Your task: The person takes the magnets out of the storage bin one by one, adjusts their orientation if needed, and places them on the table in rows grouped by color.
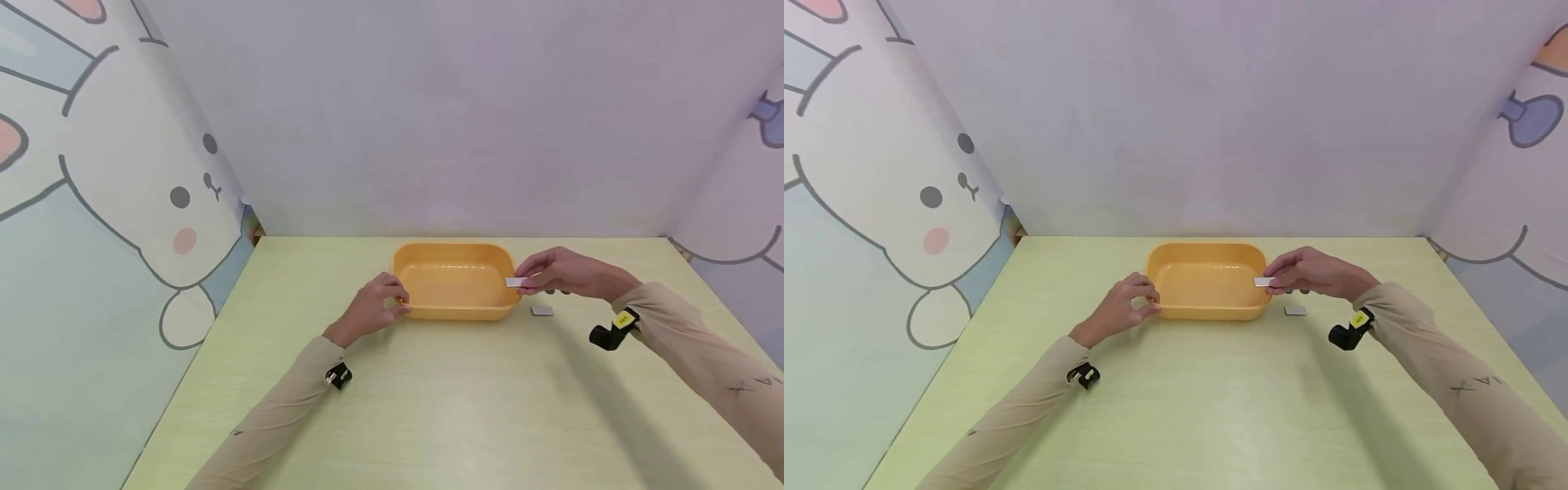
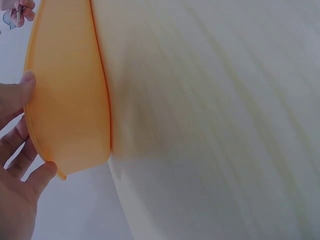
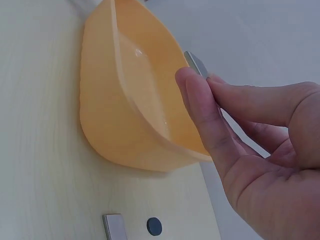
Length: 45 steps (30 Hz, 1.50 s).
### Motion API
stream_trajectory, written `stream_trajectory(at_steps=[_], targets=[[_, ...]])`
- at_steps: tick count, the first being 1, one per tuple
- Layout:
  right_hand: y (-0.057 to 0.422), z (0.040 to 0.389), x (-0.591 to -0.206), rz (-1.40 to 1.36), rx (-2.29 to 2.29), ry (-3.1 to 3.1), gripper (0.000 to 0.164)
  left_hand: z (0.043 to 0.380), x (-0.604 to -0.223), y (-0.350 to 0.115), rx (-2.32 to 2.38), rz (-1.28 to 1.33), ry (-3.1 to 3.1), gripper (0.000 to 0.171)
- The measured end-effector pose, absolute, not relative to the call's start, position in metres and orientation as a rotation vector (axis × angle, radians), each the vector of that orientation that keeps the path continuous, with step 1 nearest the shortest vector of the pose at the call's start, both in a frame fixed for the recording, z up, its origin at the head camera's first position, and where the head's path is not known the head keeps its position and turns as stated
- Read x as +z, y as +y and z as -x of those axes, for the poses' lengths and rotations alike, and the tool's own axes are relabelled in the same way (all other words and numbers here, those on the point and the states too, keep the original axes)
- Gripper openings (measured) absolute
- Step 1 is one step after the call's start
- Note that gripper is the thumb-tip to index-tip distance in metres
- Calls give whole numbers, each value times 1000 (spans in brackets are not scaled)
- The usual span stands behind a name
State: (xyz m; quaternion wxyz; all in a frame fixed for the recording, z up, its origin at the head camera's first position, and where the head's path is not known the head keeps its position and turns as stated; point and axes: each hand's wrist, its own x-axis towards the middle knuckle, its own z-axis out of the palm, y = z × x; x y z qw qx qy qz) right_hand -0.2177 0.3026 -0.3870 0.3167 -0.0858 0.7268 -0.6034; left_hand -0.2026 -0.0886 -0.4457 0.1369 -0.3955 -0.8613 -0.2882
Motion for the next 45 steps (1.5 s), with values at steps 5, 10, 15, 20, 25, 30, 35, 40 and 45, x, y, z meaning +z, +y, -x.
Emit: stream_trajectory(at_steps=[5,10,15,20,25,30,35,40,45], targets=[[314,217,-389,218,-1574,1935,27,204,-447,-89,-831,1150,-2483,11],[326,216,-390,208,-1569,1930,26,204,-447,-89,-829,1151,-2484,11],[336,213,-388,218,-1577,1933,22,203,-445,-89,-830,1151,-2486,10],[345,209,-387,204,-1598,1911,18,202,-443,-90,-839,1160,-2470,10],[356,205,-391,197,-1618,1897,17,201,-443,-90,-844,1161,-2483,9],[367,202,-397,165,-1688,1876,17,202,-444,-90,-840,1155,-2488,10],[377,198,-402,143,-1731,1863,18,202,-443,-90,-848,1149,-2504,10],[387,193,-405,155,-1812,1784,24,202,-443,-90,-845,1151,-2498,9],[396,189,-407,121,-1882,1725,28,203,-444,-90,-845,1158,-2485,9]])
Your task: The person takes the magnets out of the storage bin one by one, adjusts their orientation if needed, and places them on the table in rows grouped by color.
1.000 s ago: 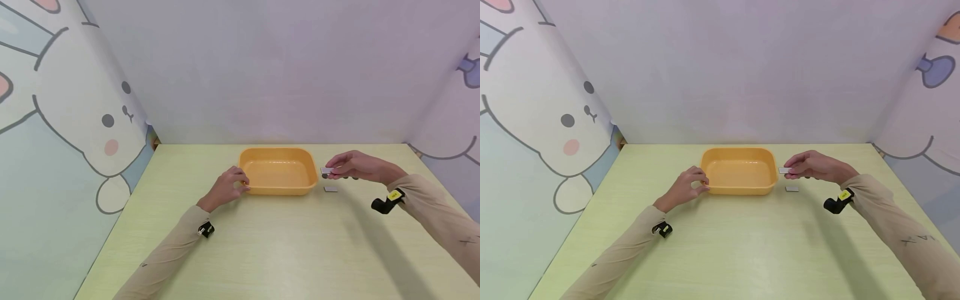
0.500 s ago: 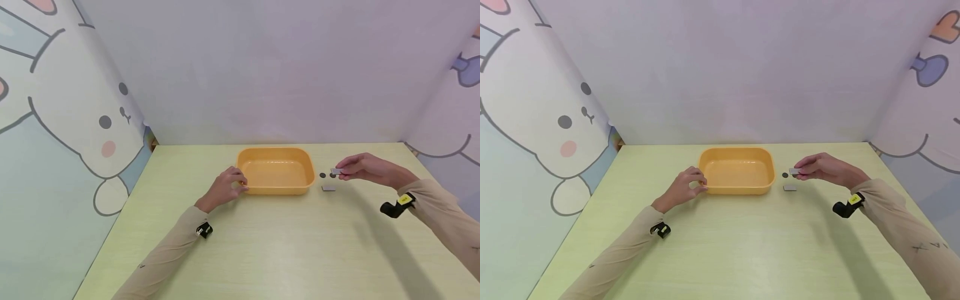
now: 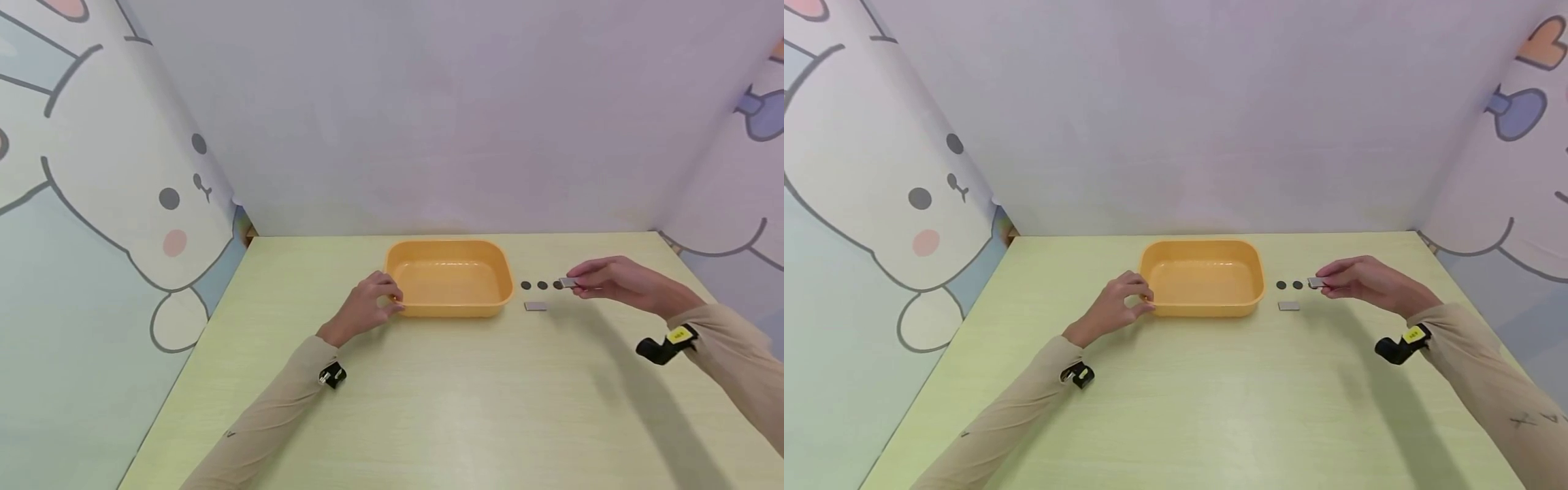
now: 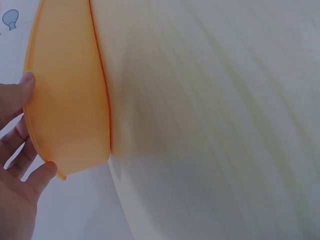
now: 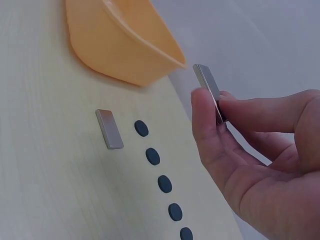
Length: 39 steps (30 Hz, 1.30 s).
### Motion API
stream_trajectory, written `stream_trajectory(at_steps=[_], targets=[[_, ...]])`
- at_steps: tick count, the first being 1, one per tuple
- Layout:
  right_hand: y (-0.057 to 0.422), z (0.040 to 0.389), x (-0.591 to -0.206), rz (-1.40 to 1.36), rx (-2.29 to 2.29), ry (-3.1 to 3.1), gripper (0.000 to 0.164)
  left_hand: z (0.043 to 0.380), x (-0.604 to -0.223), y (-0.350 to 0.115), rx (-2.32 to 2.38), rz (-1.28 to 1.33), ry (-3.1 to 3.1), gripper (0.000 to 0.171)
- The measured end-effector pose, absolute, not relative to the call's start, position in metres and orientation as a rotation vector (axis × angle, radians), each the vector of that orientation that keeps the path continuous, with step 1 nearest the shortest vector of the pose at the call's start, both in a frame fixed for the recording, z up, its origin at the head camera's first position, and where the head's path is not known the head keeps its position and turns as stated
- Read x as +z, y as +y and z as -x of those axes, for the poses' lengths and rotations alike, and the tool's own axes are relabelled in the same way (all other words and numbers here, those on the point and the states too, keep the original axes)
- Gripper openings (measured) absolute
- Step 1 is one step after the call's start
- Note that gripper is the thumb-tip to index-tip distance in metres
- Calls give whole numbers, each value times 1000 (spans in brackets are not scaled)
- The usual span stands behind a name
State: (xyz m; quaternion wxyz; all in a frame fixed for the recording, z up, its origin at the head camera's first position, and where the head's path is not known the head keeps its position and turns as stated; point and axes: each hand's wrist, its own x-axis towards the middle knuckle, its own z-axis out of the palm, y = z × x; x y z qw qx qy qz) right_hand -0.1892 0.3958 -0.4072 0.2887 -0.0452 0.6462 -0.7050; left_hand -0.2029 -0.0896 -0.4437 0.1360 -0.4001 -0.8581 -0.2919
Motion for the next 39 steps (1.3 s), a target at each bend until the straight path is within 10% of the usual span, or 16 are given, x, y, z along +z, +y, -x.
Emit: stream_trajectory(at_steps=[39], targets=[[432,173,-455,-216,-1954,1932,19,204,-444,-90,-870,1170,-2477,9]])
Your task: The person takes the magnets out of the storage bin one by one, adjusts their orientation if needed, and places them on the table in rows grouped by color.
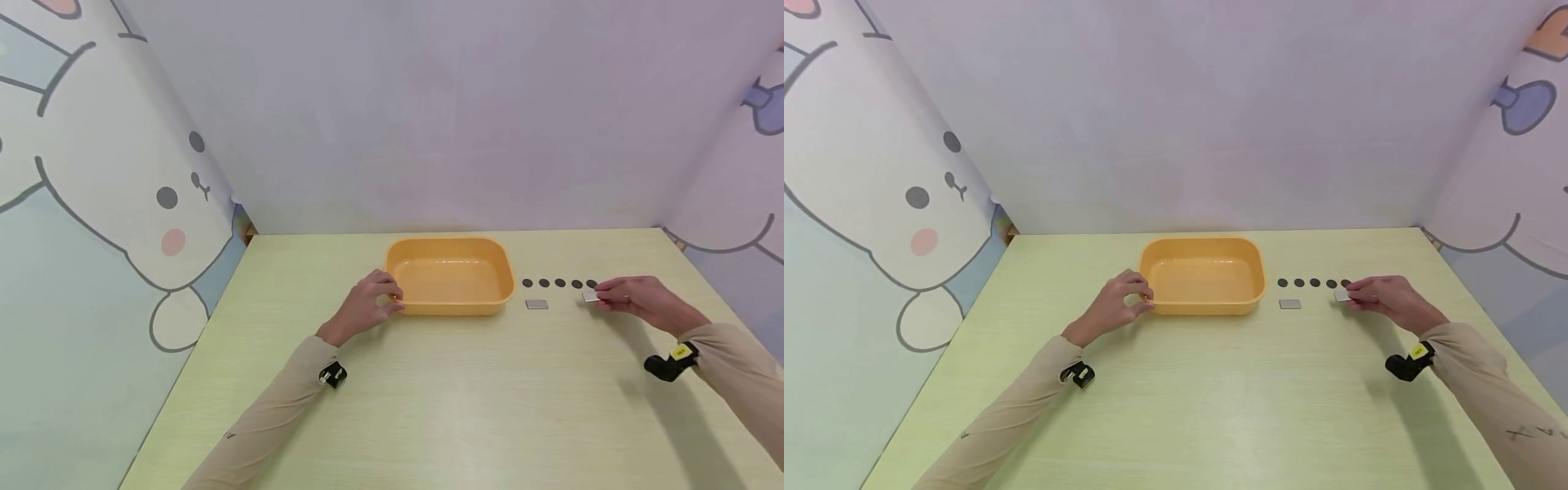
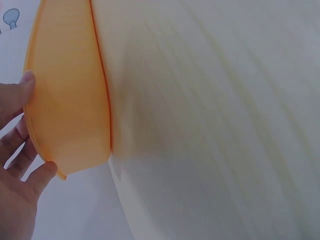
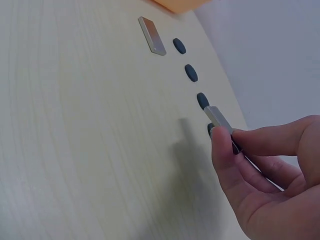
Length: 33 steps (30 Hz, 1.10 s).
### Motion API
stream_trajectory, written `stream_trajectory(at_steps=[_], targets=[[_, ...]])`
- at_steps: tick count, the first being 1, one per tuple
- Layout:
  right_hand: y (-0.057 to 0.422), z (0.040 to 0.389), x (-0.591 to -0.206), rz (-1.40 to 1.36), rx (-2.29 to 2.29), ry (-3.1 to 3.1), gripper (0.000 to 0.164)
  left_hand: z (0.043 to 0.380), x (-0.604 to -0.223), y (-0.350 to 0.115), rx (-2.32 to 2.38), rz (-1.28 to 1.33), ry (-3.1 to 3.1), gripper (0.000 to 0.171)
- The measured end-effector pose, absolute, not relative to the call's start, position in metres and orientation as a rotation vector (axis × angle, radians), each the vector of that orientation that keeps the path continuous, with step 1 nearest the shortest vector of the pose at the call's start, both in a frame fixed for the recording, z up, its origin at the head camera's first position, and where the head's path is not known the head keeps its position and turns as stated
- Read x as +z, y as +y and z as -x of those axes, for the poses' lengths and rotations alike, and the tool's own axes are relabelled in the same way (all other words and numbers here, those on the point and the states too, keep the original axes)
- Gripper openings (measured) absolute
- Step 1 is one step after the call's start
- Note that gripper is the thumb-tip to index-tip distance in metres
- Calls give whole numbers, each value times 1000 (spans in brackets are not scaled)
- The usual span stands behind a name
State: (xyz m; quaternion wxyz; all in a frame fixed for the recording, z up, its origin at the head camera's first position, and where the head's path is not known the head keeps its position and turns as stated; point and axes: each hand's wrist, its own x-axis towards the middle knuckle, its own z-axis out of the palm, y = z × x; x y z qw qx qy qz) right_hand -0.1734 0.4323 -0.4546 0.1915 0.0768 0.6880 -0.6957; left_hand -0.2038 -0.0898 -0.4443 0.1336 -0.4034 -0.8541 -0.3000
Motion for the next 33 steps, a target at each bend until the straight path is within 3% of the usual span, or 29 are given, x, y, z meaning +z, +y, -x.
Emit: stream_trajectory(at_steps=[20,24,25,30,33], targets=[[428,171,-465,-280,-1887,2106,15,204,-444,-90,-867,1167,-2484,10],[425,170,-467,-264,-1799,2264,7,204,-445,-90,-884,1161,-2473,11],[424,170,-466,-257,-1750,2319,9,204,-445,-90,-889,1159,-2468,12],[418,170,-464,-232,-1448,2542,49,204,-447,-91,-904,1155,-2460,12],[417,170,-463,-214,-1297,2635,54,204,-447,-92,-902,1160,-2457,11]])
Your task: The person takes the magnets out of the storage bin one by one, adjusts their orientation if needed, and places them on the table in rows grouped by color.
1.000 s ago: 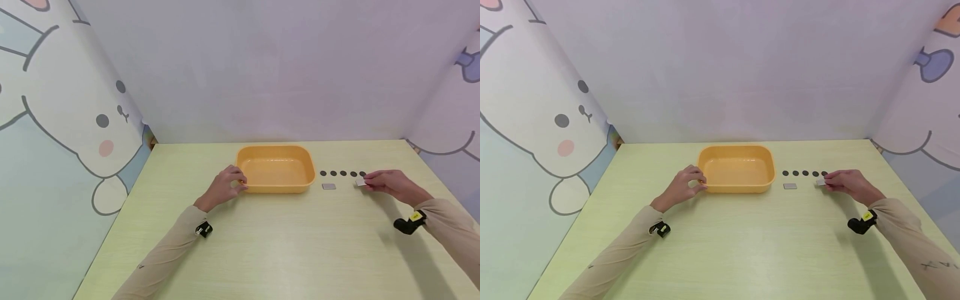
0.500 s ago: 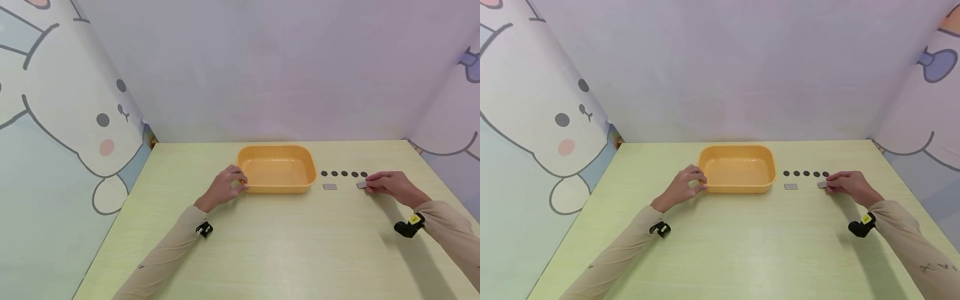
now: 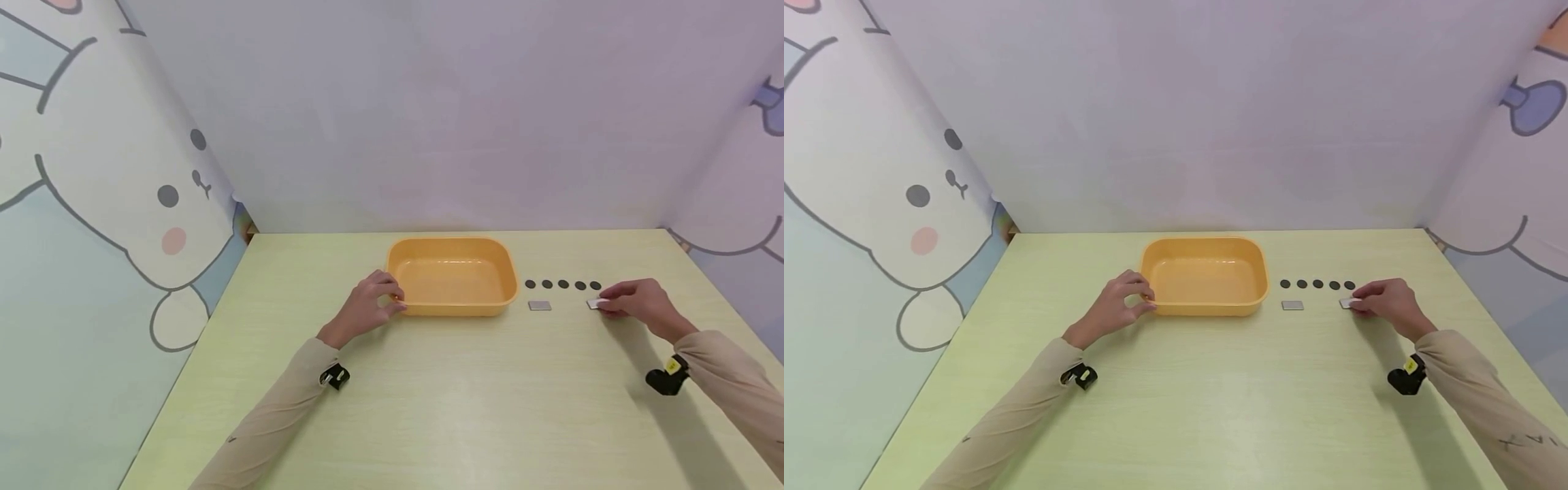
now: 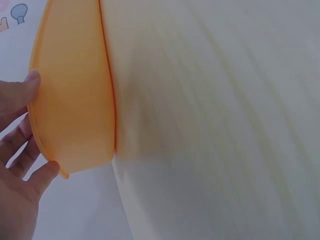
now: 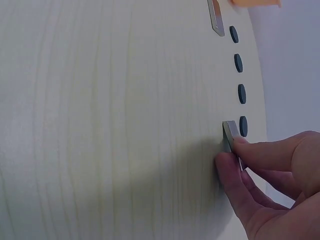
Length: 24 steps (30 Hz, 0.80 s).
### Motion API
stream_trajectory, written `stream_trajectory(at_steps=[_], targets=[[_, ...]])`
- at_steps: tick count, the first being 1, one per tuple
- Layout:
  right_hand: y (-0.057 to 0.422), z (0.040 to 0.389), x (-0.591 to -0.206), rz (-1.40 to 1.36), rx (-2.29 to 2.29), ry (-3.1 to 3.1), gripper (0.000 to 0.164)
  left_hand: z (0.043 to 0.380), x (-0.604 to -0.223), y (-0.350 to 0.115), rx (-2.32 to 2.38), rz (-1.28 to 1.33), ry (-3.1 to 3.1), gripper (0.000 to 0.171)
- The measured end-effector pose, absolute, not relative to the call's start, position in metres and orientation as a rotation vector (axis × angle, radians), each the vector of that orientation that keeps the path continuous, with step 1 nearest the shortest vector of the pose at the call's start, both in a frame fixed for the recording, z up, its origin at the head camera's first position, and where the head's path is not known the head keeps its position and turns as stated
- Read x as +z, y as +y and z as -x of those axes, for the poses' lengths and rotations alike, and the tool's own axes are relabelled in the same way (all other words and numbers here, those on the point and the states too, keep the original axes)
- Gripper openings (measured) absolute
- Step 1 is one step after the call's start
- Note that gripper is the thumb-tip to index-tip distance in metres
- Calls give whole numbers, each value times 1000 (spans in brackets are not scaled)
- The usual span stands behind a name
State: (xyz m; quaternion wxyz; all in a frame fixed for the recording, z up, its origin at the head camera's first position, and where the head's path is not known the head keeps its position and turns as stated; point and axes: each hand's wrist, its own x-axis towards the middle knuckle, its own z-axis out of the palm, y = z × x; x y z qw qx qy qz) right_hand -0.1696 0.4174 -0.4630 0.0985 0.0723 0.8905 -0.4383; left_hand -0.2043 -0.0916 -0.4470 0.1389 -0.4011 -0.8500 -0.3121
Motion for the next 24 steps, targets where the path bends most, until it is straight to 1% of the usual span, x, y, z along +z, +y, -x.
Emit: stream_trajectory(at_steps=[5,16,24], targets=[[419,168,-463,-160,-1163,2736,55,203,-447,-91,-906,1147,-2449,11],[417,168,-465,-102,-1149,2743,52,197,-448,-91,-908,1141,-2447,12],[416,169,-466,-113,-1071,2758,52,198,-449,-91,-898,1143,-2425,12]])
